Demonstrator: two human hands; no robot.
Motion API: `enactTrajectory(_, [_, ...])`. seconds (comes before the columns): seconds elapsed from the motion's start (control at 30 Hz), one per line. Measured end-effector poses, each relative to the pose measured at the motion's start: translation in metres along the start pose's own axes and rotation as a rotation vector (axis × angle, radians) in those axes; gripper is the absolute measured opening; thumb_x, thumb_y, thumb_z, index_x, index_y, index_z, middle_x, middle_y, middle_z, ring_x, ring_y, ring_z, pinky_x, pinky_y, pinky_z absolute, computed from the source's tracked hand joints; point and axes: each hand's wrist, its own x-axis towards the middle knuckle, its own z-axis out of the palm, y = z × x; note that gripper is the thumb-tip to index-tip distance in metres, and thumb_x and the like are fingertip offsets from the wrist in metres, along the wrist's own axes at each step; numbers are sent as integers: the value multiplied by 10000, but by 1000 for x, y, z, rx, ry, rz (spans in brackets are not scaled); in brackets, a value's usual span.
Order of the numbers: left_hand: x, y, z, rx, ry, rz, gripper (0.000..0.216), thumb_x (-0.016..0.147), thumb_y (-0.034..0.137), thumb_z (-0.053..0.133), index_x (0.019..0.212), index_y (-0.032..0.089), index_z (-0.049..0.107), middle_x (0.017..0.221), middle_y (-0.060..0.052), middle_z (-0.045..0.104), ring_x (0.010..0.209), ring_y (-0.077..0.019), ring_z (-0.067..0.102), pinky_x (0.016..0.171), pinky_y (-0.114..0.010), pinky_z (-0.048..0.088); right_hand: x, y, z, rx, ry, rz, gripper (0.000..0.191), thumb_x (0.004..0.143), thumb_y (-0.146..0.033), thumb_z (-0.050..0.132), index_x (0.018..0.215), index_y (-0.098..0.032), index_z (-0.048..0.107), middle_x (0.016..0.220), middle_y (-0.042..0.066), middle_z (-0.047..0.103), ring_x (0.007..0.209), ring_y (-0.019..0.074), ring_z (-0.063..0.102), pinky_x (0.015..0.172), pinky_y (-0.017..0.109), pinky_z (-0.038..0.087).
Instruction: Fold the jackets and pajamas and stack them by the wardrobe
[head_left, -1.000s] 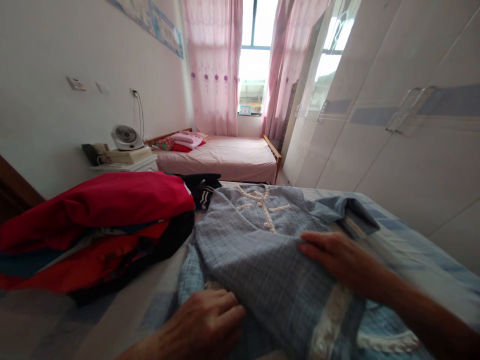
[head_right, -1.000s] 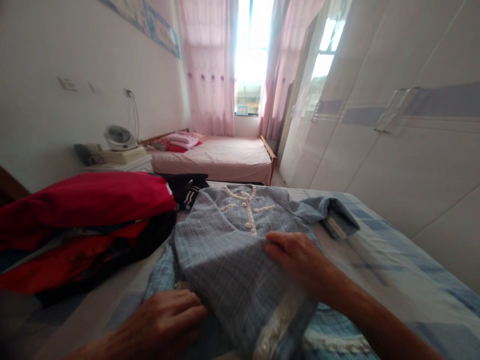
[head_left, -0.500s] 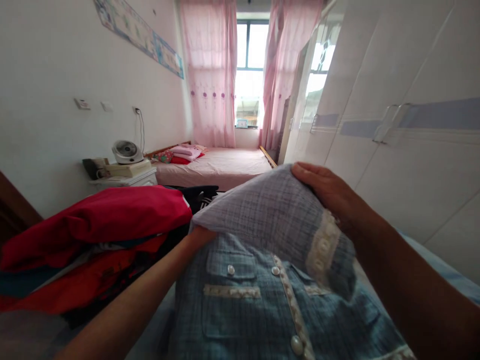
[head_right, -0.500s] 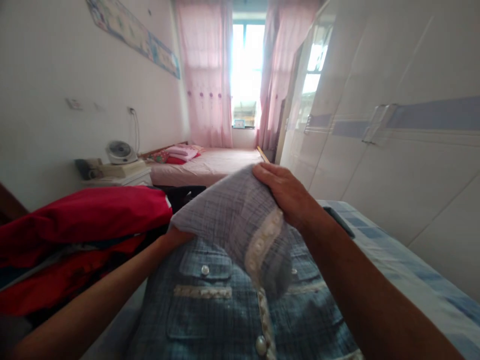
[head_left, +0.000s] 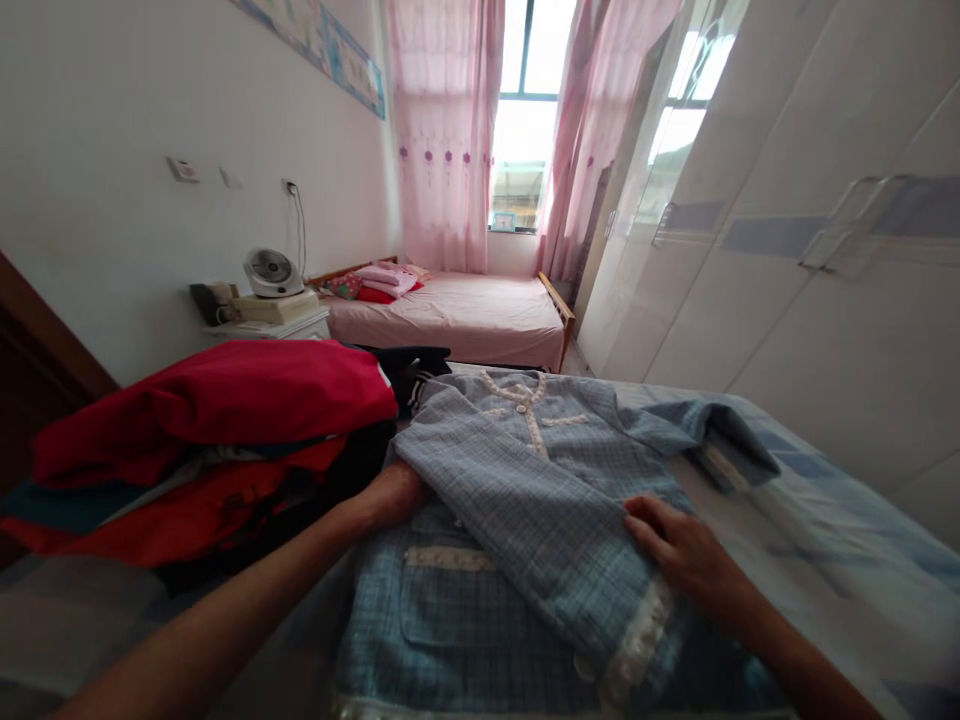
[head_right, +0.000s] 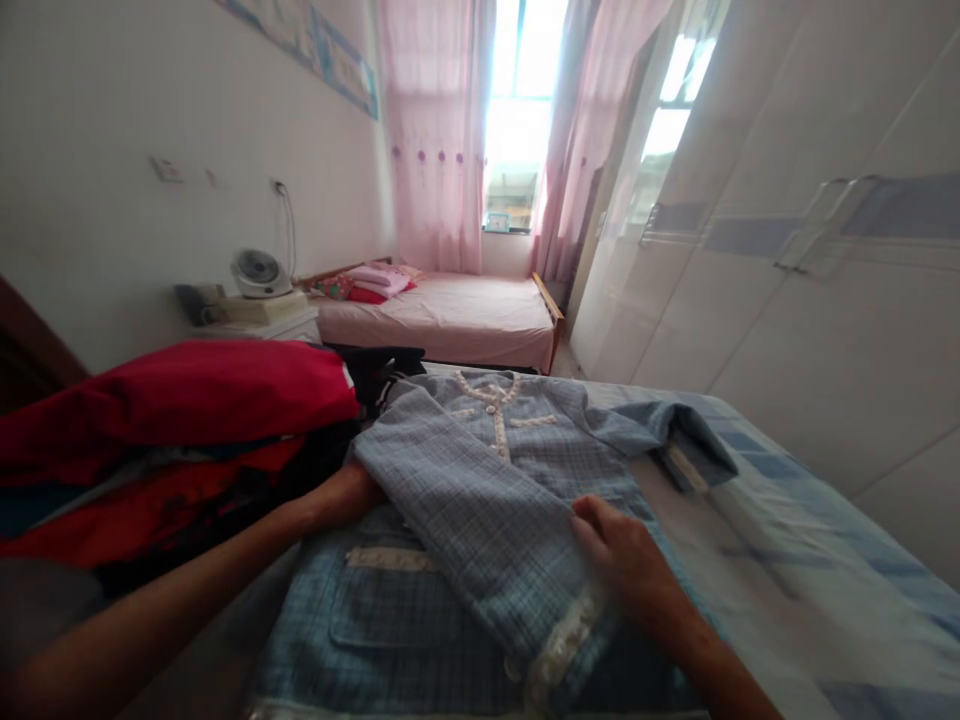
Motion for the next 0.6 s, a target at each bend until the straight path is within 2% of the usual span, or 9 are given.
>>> enactTrajectory(0.07, [-28,2,-8,1,-20,-39,319,886,288,451,1150,167,581,1220,-108,578,1119,-240,548,975,-380,433,-14,1,2,-206,134,-115,253,833,-339,441,952,-191,608,975,90,668,867,239,637,780,372,482])
enactTrajectory(0.13, [-61,3,-16,-10,3,-148,390,872,278,386,1191,138,562,1272,-128,546,1186,-256,504,1031,-391,381,-33,-6,8,-307,247,-311,243,849,-297,453,1036,-212,584,1085,89,639,977,235,612,846,380,471])
enactTrajectory(0.17, [-78,4,-19,-31,20,-215,423,857,273,373,1217,132,543,1292,-127,533,1202,-258,490,1048,-399,359,-42,-14,12,-323,258,-432,241,854,-286,472,1065,-222,569,1105,77,634,1026,222,594,876,363,462])
enactTrajectory(0.27, [-120,12,-29,-187,18,-379,497,813,255,378,1292,169,483,1302,-86,538,1176,-238,517,1038,-381,367,-65,-45,29,-311,159,-817,278,850,-336,533,1101,-215,547,1085,46,654,1103,179,552,907,279,442])
enactTrajectory(0.37, [-141,32,-39,-499,-126,-449,612,788,264,406,1390,166,359,1285,-90,562,1145,-243,548,991,-373,418,-75,-74,56,-332,107,-1035,267,887,-317,501,1128,-214,551,1086,13,667,1099,150,545,913,254,414])
enactTrajectory(0.43, [-147,50,-45,-687,-211,-430,684,777,272,429,1434,159,274,1342,-93,514,1206,-250,500,1008,-377,404,-78,-85,78,-372,118,-1063,322,894,-365,483,1168,-206,540,1119,23,655,1092,170,540,915,294,400])
enactTrajectory(0.5, [-152,67,-50,-725,-253,-377,725,780,261,466,1457,213,211,1439,-57,399,1299,-244,390,1064,-384,333,-78,-92,96,-348,146,-1010,387,880,-424,477,1174,-180,538,1116,54,648,1077,208,539,905,342,390])
enactTrajectory(0.53, [-155,74,-52,-690,-276,-346,734,789,253,485,1460,263,188,1474,-26,341,1329,-237,341,1086,-389,294,-77,-95,102,-311,151,-956,330,882,-388,476,1122,-177,560,1061,56,659,1036,212,554,884,347,392])
enactTrajectory(0.6, [-164,83,-50,-567,-313,-270,793,779,228,547,1453,358,149,1506,20,266,1356,-241,286,1105,-414,249,-74,-99,106,-228,147,-810,153,881,-203,447,920,-190,594,858,30,660,856,182,587,787,317,407])
